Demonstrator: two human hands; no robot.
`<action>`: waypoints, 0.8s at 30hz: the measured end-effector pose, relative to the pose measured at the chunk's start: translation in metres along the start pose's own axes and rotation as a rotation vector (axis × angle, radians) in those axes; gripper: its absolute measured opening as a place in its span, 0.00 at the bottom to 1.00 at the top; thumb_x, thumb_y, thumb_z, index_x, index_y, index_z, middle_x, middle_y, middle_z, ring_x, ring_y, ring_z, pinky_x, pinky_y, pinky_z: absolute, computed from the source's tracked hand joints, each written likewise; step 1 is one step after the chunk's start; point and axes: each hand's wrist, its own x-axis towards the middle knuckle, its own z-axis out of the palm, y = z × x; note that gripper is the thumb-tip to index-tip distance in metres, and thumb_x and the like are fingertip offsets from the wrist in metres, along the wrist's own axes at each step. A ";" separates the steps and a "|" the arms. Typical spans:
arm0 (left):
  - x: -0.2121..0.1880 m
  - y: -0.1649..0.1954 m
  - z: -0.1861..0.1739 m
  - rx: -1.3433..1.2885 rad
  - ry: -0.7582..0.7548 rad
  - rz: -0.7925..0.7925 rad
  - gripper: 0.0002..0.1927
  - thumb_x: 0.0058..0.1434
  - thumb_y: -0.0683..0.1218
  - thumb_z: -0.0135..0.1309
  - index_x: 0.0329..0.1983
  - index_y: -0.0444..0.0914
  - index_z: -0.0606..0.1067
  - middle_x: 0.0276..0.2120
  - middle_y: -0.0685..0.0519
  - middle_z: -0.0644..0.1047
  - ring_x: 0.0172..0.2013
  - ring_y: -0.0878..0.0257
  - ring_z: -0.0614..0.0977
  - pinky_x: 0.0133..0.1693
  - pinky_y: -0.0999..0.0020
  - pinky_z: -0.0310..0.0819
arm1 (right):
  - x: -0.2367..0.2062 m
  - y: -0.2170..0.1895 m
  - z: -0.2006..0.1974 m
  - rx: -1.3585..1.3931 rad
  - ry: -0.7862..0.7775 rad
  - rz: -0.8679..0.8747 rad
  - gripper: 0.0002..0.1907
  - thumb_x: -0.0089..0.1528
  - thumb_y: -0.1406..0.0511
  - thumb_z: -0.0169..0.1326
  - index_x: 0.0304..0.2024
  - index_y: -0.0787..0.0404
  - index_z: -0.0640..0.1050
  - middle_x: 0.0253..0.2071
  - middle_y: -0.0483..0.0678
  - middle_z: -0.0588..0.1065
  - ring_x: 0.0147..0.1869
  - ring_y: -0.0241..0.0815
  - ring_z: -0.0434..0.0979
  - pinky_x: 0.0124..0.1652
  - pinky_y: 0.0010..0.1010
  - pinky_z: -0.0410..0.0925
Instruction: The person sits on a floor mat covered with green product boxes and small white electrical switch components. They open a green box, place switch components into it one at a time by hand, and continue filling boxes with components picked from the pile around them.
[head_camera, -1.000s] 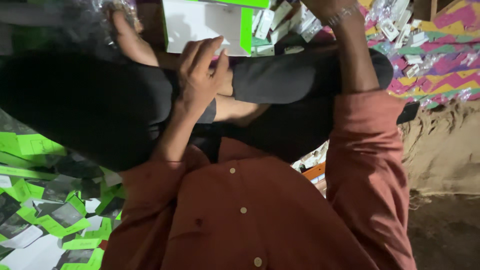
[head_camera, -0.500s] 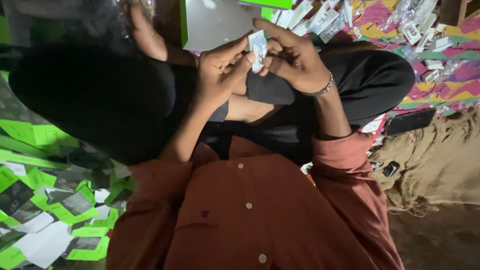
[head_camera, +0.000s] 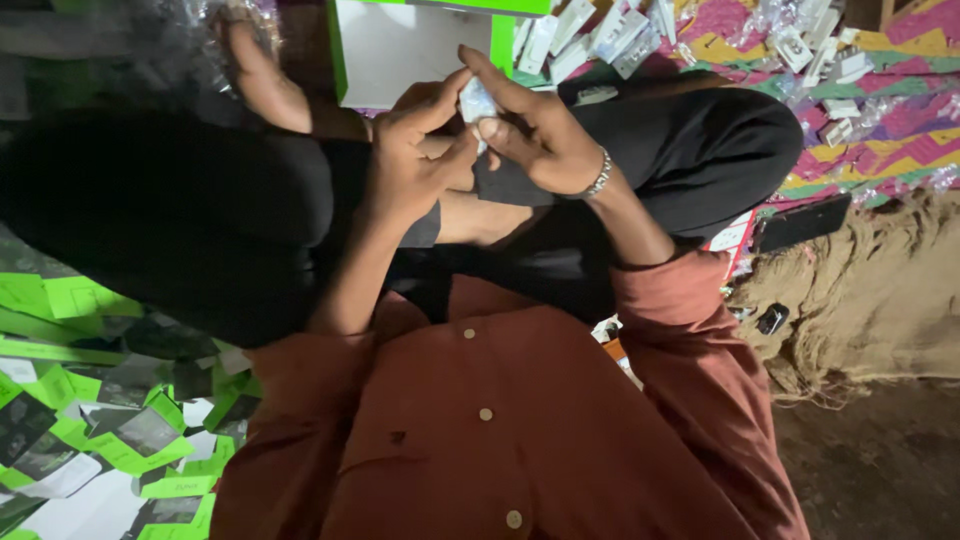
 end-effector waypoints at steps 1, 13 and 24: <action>0.000 -0.001 0.000 0.000 0.001 0.008 0.29 0.65 0.33 0.62 0.69 0.35 0.71 0.53 0.46 0.80 0.54 0.60 0.84 0.58 0.67 0.79 | 0.000 0.001 0.002 0.011 0.015 -0.005 0.31 0.78 0.66 0.48 0.80 0.62 0.52 0.42 0.44 0.75 0.40 0.33 0.74 0.45 0.25 0.72; -0.005 -0.004 0.007 0.136 0.040 0.038 0.31 0.61 0.32 0.62 0.69 0.32 0.69 0.42 0.46 0.79 0.43 0.62 0.83 0.46 0.68 0.79 | -0.001 0.013 -0.006 -0.145 0.057 -0.191 0.30 0.76 0.64 0.57 0.76 0.62 0.60 0.42 0.49 0.79 0.41 0.35 0.75 0.50 0.30 0.74; -0.001 -0.006 0.013 0.315 0.177 0.136 0.20 0.66 0.33 0.60 0.60 0.31 0.74 0.35 0.47 0.79 0.34 0.62 0.83 0.36 0.66 0.78 | 0.004 0.008 0.000 -0.343 0.093 -0.205 0.33 0.73 0.59 0.57 0.75 0.64 0.63 0.33 0.55 0.75 0.34 0.44 0.77 0.42 0.35 0.72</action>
